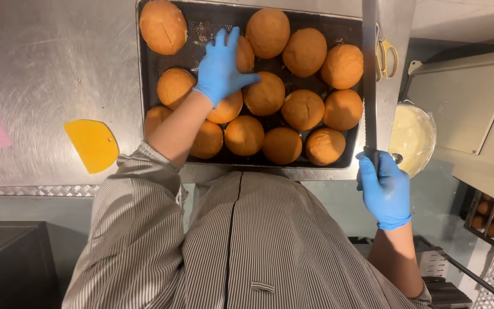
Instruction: Slicing baked buns on a tray using a long knife.
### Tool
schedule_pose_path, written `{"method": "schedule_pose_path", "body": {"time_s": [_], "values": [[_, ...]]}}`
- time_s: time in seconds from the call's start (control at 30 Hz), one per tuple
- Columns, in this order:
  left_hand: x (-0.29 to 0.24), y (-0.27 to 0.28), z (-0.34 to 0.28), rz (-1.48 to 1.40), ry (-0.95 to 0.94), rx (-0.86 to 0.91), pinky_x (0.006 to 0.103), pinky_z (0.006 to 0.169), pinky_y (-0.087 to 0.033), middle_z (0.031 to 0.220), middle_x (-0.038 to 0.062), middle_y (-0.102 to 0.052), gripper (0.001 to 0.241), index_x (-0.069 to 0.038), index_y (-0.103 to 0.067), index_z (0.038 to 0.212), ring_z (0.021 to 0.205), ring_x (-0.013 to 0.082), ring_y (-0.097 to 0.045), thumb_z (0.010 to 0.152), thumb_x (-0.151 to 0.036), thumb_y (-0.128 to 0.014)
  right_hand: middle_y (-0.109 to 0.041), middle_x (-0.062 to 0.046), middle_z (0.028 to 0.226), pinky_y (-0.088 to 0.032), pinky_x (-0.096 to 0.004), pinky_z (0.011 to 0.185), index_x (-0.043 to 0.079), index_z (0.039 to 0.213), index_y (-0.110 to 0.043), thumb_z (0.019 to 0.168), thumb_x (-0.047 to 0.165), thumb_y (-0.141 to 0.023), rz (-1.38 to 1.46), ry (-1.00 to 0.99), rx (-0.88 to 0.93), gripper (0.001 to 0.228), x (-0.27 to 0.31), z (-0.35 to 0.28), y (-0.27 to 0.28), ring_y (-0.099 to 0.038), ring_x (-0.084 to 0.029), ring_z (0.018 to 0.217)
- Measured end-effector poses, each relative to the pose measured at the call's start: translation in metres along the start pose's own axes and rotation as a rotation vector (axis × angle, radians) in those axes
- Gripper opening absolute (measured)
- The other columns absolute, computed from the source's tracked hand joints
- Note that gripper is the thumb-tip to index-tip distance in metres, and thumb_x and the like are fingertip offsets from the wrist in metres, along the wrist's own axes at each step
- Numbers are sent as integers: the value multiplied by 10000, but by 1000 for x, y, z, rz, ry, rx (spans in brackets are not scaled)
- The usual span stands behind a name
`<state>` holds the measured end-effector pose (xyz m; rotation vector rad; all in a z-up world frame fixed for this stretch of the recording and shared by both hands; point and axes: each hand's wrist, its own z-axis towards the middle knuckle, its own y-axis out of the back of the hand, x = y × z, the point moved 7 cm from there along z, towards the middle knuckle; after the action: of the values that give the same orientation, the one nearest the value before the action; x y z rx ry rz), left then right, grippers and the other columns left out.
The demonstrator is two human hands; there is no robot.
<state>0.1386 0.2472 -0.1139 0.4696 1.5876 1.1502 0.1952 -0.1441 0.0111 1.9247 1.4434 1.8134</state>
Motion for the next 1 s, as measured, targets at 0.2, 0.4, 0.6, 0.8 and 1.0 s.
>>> {"method": "schedule_pose_path", "body": {"time_s": [0.2, 0.4, 0.6, 0.8, 1.0], "values": [[37, 11, 4, 0, 227, 134, 521, 996, -531, 1365, 231, -556, 858, -61, -520, 1399, 1251, 437, -549, 740, -447, -911, -612, -22, 648, -467, -257, 555, -20, 1081, -657, 1058, 125, -597, 3, 39, -68, 159, -14, -6, 9, -581, -83, 557], [-65, 35, -38, -593, -108, 190, 456, 1116, -478, 1353, 207, -605, 733, -30, -558, 1376, 1297, 344, -589, 793, -338, -878, -652, -81, 894, -512, -242, 530, -29, 1078, -545, 1062, 101, -612, 396, -82, -113, 148, -36, 5, -6, -679, -97, 716], [-224, 15, -84, -515, -506, 213, 495, 1124, -398, 1414, 212, -554, 896, -35, -482, 1459, 1325, 410, -514, 752, -460, -833, -734, 26, 1115, -462, -229, 490, 33, 959, -527, 959, 33, -558, 713, -147, -50, 31, -38, 13, -37, -751, -95, 797], [-171, -32, -16, -920, -364, 236, 412, 1174, -462, 1467, 148, -579, 775, -47, -471, 1501, 1363, 279, -565, 893, -359, -837, -511, 10, 639, -351, -255, 345, 140, 855, -480, 1009, 116, -686, 980, -252, -214, 258, -87, 1, -13, -441, -105, 393], [-31, -47, 58, 55, -5, -272, 589, 946, -460, 1514, 312, -336, 1011, -142, -374, 1570, 1243, 559, -426, 761, -384, -930, -583, -4, 720, -406, -246, 420, 130, 938, -571, 1029, 142, -668, 968, -266, -368, 134, -117, -28, 13, -518, -103, 487]]}}
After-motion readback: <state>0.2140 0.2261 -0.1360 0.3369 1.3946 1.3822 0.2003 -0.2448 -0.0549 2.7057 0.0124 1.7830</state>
